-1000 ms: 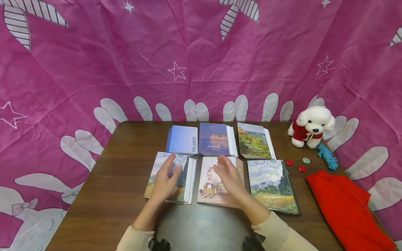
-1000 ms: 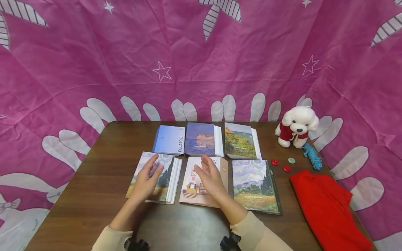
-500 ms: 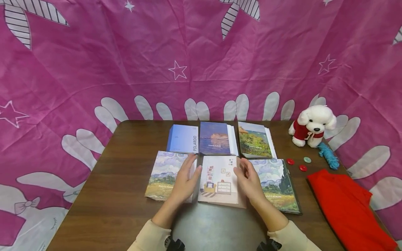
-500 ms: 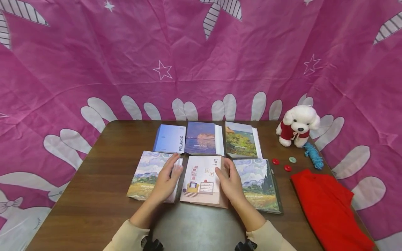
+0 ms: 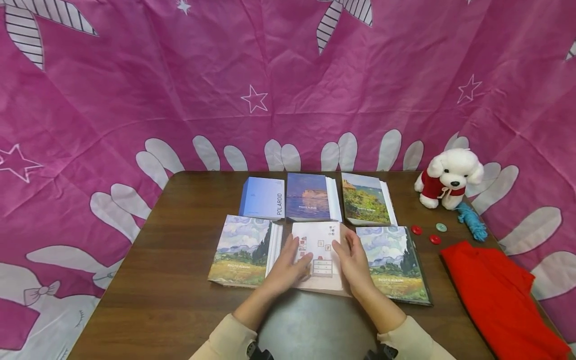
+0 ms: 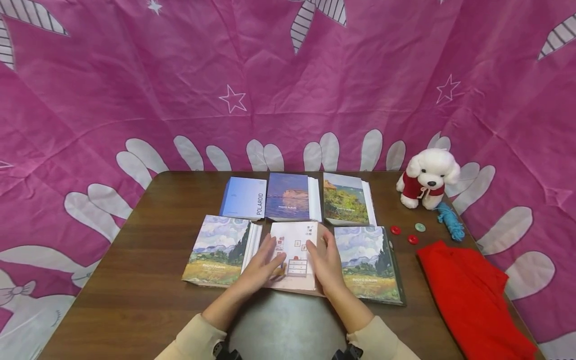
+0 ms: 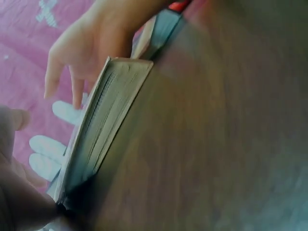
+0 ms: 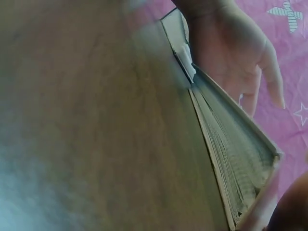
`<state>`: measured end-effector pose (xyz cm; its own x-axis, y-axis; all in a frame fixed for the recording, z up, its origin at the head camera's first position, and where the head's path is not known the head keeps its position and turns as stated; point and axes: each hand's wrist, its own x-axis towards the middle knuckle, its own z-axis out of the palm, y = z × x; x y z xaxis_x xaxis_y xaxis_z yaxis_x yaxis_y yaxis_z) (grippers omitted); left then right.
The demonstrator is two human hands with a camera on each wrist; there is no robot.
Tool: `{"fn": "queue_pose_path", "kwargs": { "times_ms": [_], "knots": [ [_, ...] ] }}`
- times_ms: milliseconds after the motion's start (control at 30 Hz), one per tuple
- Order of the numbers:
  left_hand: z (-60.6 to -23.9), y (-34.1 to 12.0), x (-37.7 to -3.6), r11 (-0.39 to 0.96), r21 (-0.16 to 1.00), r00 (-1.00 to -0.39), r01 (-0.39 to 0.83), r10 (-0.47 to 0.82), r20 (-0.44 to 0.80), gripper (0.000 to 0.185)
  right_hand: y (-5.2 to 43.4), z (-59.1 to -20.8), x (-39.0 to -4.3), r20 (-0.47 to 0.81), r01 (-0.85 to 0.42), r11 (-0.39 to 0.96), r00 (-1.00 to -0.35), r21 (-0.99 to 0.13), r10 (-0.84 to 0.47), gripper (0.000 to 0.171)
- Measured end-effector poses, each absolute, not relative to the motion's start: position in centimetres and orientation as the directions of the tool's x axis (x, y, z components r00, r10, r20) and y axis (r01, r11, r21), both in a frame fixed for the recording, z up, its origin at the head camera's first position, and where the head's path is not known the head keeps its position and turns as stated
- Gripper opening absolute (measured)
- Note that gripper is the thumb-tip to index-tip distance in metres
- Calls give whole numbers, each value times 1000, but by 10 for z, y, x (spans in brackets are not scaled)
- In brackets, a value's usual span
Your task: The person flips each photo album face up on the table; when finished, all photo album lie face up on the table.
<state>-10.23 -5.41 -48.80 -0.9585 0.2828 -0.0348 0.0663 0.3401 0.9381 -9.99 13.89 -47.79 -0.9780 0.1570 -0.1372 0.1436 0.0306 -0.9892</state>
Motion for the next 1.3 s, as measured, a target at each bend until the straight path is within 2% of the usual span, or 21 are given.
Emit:
{"fn": "queue_pose_path", "kwargs": {
  "times_ms": [167, 400, 600, 767, 933, 1133, 1300],
  "knots": [
    [-490, -45, -99, 261, 964, -944, 44, 327, -45, 82, 140, -472, -104, -181, 168, -85, -967, -982, 181, 62],
    [-490, -31, -101, 267, 963, -950, 34, 307, -51, 83, 146, -460, -111, -160, 126, -159, -962, -979, 223, 39],
    [-491, -22, -105, 230, 973, -943, 9, 326, -68, 80, 159, -450, -123, -138, 70, -253, -955, -965, 262, 42],
    [-483, -16, -110, 119, 993, -906, 1, 421, -49, 76, 161, -437, -130, -70, 6, -289, -975, -957, 211, 47],
    [-476, -18, -114, -8, 1000, -887, -8, 462, -4, 74, 155, -435, -131, -50, 7, -269, -987, -963, 155, 42],
    [-467, -29, -116, -125, 992, -917, -25, 398, 27, 70, 147, -445, -131, -25, 4, -239, -996, -971, 85, 43],
    [-457, -44, -117, -110, 986, -942, 126, 297, 154, 67, 140, -453, -133, -69, 60, -174, -997, -983, 42, 45]
  ]
}}
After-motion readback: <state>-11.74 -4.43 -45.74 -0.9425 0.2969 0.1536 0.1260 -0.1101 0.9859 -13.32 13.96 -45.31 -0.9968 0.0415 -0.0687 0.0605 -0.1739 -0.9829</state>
